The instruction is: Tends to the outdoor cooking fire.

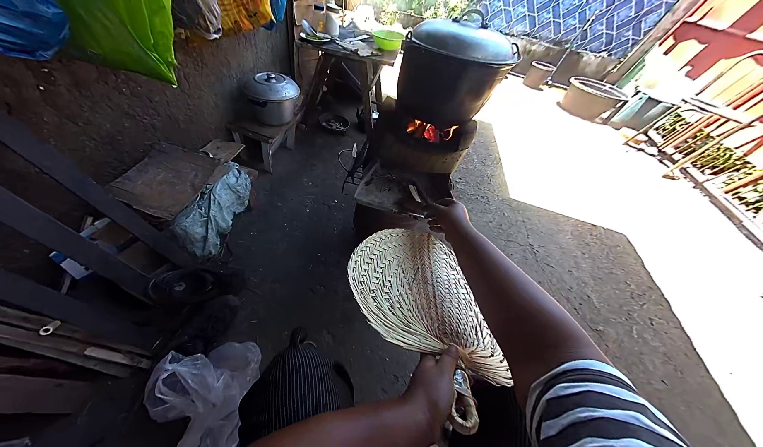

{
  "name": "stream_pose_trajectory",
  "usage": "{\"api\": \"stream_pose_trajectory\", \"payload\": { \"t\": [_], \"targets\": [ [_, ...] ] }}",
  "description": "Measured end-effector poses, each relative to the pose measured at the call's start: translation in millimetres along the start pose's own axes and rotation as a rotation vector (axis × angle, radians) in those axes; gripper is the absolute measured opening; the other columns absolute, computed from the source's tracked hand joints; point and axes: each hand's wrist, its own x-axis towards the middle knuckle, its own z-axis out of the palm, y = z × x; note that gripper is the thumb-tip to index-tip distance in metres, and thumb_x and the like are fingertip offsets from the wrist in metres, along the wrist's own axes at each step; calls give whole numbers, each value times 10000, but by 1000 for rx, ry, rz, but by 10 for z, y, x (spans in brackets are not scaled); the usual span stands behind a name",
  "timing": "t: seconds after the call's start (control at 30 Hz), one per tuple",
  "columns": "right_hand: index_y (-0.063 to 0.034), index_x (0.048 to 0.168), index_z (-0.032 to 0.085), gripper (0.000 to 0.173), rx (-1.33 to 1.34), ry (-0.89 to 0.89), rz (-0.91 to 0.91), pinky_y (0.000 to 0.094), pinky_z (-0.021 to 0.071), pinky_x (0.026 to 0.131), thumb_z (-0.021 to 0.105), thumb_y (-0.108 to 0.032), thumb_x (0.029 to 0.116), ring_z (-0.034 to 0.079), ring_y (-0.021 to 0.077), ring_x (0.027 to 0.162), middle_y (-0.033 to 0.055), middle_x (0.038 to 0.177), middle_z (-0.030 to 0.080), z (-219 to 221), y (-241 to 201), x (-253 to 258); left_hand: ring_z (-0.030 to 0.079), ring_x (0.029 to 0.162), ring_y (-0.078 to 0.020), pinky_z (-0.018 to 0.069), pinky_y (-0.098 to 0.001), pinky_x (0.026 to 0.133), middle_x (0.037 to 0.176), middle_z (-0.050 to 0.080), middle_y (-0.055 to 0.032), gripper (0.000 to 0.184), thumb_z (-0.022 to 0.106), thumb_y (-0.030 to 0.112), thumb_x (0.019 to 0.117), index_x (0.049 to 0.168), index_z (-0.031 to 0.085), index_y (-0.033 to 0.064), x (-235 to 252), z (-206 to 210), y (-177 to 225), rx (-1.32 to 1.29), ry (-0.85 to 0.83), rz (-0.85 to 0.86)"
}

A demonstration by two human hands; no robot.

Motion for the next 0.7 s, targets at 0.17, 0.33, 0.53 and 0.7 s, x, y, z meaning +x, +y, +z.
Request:
{"api": "stream_pose_trajectory", "payload": {
  "t": [0.17, 0.33, 0.53, 0.7],
  "targets": [
    [-52, 1228, 605, 263, 253, 10, 68, 307, 532, 643, 630, -200, 1012, 620, 145, 724, 84, 934, 639, -32, -11, -50, 630, 756, -152, 539, -279, 691, 977, 622, -102, 432, 353, 384, 1120, 1364, 440, 38, -13, -25, 8, -2, 7, -2],
    [-73, 1227, 594, 258, 396, -24, 112, 279, 535, 618, 640, -186, 1000, 622, 131, 704, 57, 906, 632, 31, 84, -43, 628, 737, -142, 536, -263, 679, 968, 626, -99, 422, 357, 378, 1120, 1350, 445, 35, -36, -27, 9, -16, 17, -8],
    [-41, 1198, 580, 227, 534, -21, 97, 254, 543, 609, 641, -135, 1000, 627, 115, 681, 65, 885, 635, 57, 147, -89, 630, 719, -144, 540, -261, 659, 958, 625, -100, 402, 356, 364, 1121, 1334, 454, 37, -66, -29, 60, -39, 56, -12],
    [-10, 1276, 555, 294, 788, 49, 71, 241, 557, 701, 626, -107, 1007, 659, 121, 819, 99, 1057, 648, -22, 88, -158, 626, 670, -136, 534, -247, 616, 924, 636, -102, 394, 357, 359, 1122, 1283, 487, 24, -88, -28, 42, -37, 83, -16]
  ]
}}
